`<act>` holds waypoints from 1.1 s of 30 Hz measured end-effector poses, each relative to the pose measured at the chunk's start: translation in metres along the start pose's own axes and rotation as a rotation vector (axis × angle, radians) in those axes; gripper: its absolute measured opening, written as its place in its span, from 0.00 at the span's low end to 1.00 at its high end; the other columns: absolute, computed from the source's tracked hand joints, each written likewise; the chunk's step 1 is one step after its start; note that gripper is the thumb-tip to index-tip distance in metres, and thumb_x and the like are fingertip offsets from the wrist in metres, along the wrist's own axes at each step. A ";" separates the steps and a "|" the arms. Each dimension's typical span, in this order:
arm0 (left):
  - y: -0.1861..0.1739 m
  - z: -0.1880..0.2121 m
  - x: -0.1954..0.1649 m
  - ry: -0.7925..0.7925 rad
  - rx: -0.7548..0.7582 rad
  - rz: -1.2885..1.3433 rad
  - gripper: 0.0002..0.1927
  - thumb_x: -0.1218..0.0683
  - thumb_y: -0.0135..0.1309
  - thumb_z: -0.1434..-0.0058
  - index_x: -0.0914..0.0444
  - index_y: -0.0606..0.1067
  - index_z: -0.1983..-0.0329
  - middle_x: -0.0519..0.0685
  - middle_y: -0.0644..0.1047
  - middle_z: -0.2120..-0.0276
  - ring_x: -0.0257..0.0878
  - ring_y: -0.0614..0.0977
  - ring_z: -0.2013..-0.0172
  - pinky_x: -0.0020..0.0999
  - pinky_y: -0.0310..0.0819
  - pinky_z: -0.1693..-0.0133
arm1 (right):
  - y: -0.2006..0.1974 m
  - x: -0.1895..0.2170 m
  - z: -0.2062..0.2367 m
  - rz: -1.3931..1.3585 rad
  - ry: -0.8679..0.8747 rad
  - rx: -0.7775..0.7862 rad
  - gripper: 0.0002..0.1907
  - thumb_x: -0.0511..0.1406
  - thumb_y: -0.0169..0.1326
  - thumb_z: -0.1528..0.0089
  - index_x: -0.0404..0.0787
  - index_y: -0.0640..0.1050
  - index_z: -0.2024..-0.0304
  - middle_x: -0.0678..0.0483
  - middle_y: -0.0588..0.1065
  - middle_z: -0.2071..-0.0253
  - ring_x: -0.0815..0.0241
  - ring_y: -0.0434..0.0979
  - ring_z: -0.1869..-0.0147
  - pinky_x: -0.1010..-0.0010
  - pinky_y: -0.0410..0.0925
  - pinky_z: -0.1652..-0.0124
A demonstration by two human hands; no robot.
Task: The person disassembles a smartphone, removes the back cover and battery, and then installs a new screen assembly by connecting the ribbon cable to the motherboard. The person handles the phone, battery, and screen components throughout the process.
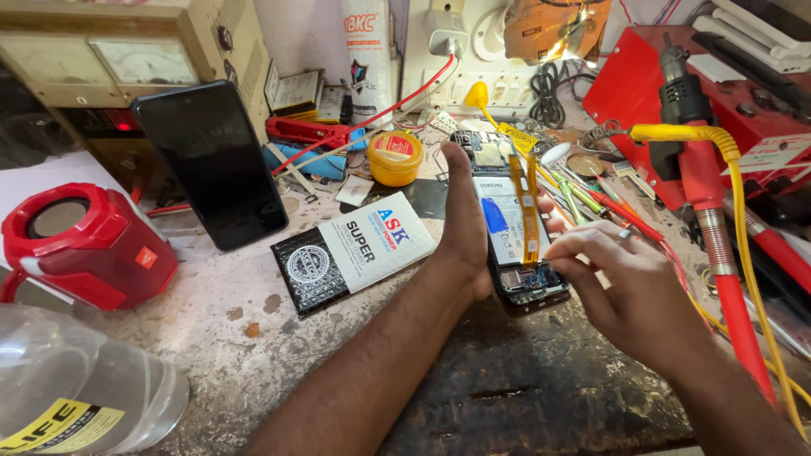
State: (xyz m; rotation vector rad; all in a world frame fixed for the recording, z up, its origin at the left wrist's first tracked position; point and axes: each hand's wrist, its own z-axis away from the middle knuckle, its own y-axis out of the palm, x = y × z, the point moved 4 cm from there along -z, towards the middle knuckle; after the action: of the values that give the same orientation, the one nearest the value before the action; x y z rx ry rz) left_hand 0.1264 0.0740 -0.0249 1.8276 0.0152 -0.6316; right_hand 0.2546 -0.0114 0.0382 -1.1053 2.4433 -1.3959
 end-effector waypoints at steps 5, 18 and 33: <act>0.000 0.001 0.000 -0.026 -0.027 0.017 0.53 0.10 0.32 0.50 0.63 0.67 0.59 0.52 0.72 0.69 0.44 0.78 0.69 0.40 0.79 0.63 | -0.002 -0.002 0.000 -0.027 -0.023 0.020 0.06 0.35 0.60 0.40 0.44 0.80 0.60 0.54 0.81 0.59 0.51 0.83 0.52 0.61 0.73 0.55; 0.000 0.000 0.001 -0.008 -0.050 0.008 0.53 0.10 0.30 0.49 0.63 0.66 0.60 0.52 0.72 0.70 0.44 0.77 0.69 0.40 0.78 0.64 | 0.010 0.003 0.013 0.195 -0.086 -0.066 0.06 0.30 0.55 0.36 0.42 0.75 0.57 0.52 0.78 0.55 0.45 0.79 0.52 0.57 0.72 0.59; -0.006 -0.001 -0.001 -0.003 -0.192 0.024 0.55 0.10 0.25 0.50 0.64 0.69 0.60 0.53 0.73 0.69 0.46 0.78 0.67 0.46 0.79 0.63 | 0.017 -0.006 0.029 0.055 -0.057 -0.251 0.19 0.35 0.68 0.45 0.47 0.80 0.51 0.56 0.80 0.50 0.59 0.83 0.48 0.69 0.75 0.50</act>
State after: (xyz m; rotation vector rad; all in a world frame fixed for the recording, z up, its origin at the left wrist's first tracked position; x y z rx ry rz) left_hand 0.1244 0.0768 -0.0295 1.6388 0.0507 -0.5958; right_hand 0.2624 -0.0227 0.0074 -1.0984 2.6391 -1.0481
